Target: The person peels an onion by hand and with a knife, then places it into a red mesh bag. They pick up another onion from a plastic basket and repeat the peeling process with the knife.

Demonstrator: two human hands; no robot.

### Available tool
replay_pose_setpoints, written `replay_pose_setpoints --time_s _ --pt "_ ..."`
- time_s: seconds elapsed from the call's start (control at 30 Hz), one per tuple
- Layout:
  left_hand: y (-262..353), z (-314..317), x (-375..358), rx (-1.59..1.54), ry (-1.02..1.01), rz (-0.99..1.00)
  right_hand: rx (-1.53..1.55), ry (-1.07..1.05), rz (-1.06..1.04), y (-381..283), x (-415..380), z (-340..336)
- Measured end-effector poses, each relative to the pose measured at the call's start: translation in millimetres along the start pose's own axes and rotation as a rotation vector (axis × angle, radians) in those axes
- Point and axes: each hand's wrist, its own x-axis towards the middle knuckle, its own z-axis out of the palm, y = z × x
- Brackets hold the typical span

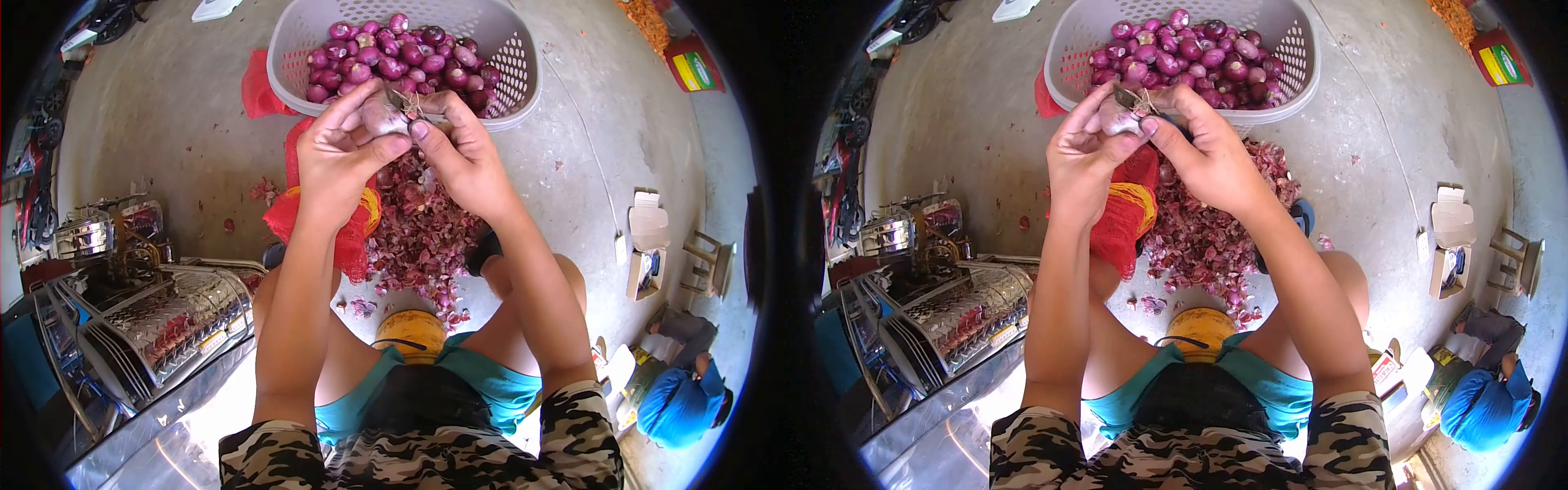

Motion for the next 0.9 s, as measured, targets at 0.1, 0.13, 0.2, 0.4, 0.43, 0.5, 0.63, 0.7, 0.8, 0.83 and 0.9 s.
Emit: replay_pose_setpoints --time_s 0.1,0.13,0.2,0.4,0.43,0.5,0.63,0.7,0.8,0.83,0.9 --pt "3.1 -6.4 1.0 -0.065 -0.026 -0.112 0.062 -0.027 0.019 -1.7 -0.7 -1.6" --pt "5.8 -9.1 1.4 -0.069 -0.043 -0.147 0.107 -0.031 0.017 0.4 -1.4 -1.0" --pt "8.4 -11.7 1.7 -0.074 -0.086 -0.184 0.156 -0.028 0.012 1.2 -1.3 -1.1" --pt "11.4 -9.8 4.3 -0.234 -0.154 -0.216 0.272 0.009 0.099 2.3 -0.9 -3.4" --pt "11.4 -7.9 5.0 -0.254 -0.148 -0.218 0.313 -0.009 0.112 1.2 -0.9 -5.9" --pt "12.0 -7.0 6.4 -0.237 -0.135 -0.226 0.327 -0.017 0.119 0.0 -1.3 -10.8" --pt "12.5 -11.3 8.8 -0.144 -0.117 -0.246 0.15 0.009 0.076 -0.6 -0.1 -21.0" --pt "12.5 -12.5 9.3 -0.156 -0.106 -0.257 0.062 -0.003 0.152 -6.9 -1.9 -27.9" --pt "13.3 -13.4 9.3 -0.219 -0.092 -0.277 -0.104 -0.094 0.133 -13.9 -4.8 -34.5" --pt "13.6 -14.7 9.5 -0.243 -0.1 -0.282 -0.138 -0.115 0.126 -14.9 -5.7 -35.5" --pt "13.5 -15.0 9.9 -0.261 -0.086 -0.281 -0.142 -0.126 0.118 -16.1 -7.6 -35.6"
